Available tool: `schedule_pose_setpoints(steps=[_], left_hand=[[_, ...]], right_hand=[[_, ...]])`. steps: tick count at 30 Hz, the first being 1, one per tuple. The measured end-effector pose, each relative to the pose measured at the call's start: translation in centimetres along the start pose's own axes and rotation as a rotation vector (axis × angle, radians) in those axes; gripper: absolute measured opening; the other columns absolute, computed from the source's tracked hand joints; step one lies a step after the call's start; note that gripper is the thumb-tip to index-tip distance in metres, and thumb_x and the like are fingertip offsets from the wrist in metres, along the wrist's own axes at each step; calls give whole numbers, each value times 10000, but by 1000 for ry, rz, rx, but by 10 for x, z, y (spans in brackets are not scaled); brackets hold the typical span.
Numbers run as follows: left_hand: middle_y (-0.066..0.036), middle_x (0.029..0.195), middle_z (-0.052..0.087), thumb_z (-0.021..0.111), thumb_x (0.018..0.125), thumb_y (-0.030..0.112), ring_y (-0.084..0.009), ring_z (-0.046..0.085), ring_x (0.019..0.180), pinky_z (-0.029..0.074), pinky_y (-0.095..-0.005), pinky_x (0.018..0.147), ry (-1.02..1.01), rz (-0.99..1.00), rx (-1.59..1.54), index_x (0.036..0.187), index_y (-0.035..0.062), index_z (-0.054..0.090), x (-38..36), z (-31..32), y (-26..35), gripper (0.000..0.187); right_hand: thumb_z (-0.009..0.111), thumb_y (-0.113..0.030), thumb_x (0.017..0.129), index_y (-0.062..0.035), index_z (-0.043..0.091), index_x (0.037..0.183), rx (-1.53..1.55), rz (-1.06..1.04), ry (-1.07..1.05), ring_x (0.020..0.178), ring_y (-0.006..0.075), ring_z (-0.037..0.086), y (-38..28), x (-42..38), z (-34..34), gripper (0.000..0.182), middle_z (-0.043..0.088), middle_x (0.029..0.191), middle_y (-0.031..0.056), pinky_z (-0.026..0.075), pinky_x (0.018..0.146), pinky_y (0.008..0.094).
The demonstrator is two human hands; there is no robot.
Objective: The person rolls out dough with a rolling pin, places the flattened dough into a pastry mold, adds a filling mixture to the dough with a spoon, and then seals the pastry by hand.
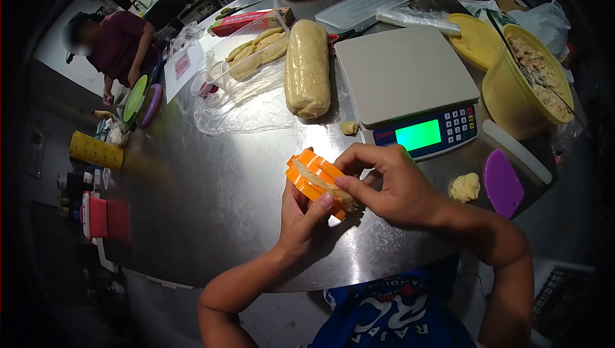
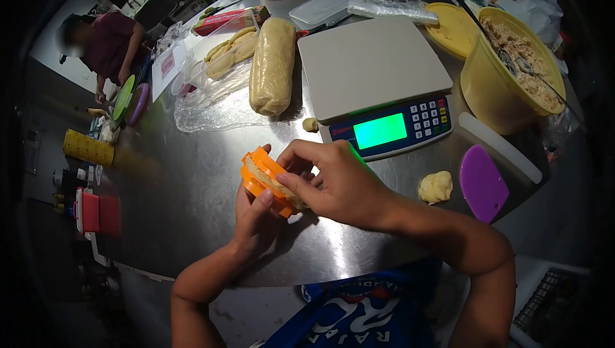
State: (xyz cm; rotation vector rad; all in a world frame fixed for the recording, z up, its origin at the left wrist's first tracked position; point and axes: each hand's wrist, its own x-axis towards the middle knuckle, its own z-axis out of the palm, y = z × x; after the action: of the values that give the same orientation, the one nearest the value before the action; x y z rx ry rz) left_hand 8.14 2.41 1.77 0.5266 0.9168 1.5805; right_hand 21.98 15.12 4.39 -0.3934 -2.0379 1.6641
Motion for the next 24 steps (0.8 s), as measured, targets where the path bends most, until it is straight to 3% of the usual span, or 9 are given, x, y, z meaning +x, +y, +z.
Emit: schedule_pose_setpoints(steps=[3,5,7,15,17,19,20,24], left_hand=[[-179,1337,469,675,900,175,-286,563,1204,487,-459,1032,-1,45,82,1447,76,231,3,-4,-1,712],[-193,1349,461,706,834,329,-280,554,1212,455,-408,1053,26,42,276,1471,8,210,2,-3,2,870],[-187,1331,476,709,825,335,-269,561,1198,463,-393,1037,32,31,271,1460,-3,237,1,0,4,861],[-163,1299,512,688,811,332,-248,563,1195,466,-384,1028,68,63,284,1411,-22,346,1,-6,1,776],[-168,1214,546,693,844,288,-237,611,1102,530,-407,955,15,28,141,1328,-11,369,-1,-13,-1,655],[-177,1206,554,663,833,331,-243,623,1079,534,-405,950,16,70,156,1331,-21,374,-2,-14,1,675],[-186,1199,562,634,822,374,-249,636,1057,537,-403,944,17,111,170,1333,-31,378,-3,-14,1,701],[-203,1187,576,585,797,428,-267,653,1027,560,-395,898,55,21,164,1358,-43,373,-3,-8,4,761]], right_hand=[[615,-95,939,44,572,1023,-19,17,-51,834,153,688,3,-1,2,168,673,914,118,567,690,279],[596,-91,946,42,534,1029,-48,-18,-68,827,159,688,8,-2,4,168,662,901,127,567,671,285],[558,-83,960,34,484,1037,-92,-66,-104,802,158,677,10,-2,5,158,645,898,140,561,627,293],[527,-97,981,26,463,1052,-29,13,-109,769,104,624,6,-2,6,156,613,879,107,523,606,257],[515,-101,989,21,463,1055,-24,5,-112,763,87,607,9,-1,6,148,601,863,89,510,608,241],[501,-97,992,27,461,1008,43,33,41,597,124,599,13,2,4,130,596,698,86,467,551,287],[488,-115,1006,23,470,1019,78,43,36,619,82,577,12,3,0,140,588,720,63,463,552,267],[492,-127,1012,18,482,1034,49,-17,46,664,60,572,21,4,2,147,599,758,60,453,544,250]])
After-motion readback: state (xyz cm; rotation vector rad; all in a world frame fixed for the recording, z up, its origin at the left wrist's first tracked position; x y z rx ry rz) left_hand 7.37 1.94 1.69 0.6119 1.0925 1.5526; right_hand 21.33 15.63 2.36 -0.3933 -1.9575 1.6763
